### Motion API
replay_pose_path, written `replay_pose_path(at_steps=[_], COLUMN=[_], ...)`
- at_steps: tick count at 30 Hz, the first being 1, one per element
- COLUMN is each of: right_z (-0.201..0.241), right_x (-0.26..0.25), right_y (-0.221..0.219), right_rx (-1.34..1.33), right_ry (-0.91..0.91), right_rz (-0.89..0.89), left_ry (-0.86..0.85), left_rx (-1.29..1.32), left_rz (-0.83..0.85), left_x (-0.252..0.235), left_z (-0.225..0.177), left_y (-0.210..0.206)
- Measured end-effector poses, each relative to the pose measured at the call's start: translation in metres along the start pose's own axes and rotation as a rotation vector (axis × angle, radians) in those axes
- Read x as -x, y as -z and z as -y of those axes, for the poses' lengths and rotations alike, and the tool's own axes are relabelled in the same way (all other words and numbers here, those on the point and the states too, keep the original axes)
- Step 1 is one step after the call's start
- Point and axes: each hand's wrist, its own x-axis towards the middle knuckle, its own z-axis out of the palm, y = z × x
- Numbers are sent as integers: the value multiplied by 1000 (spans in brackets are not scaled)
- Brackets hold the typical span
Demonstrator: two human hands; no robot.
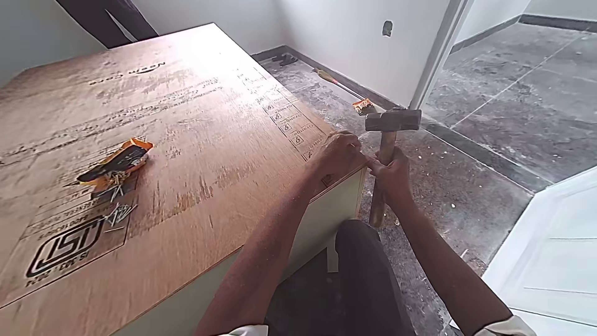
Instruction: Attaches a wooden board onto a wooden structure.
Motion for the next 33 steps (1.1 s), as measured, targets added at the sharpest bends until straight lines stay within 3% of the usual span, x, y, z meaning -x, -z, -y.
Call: replay_pose_path(at_steps=[3,16,33], right_z=[-2,4,-10], right_x=[-2,6,11], right_y=[-1,-5,-13], right_rx=[-82,-321,-123], right_ry=[-29,-158,-21], right_rz=[8,-52,-102], left_ry=[-22,24,-34], left_rx=[-136,-117,-124], left_rz=[77,63,44], left_x=[-19,-16,-16], left_z=[9,-1,0], left_y=[-2,-4,-7])
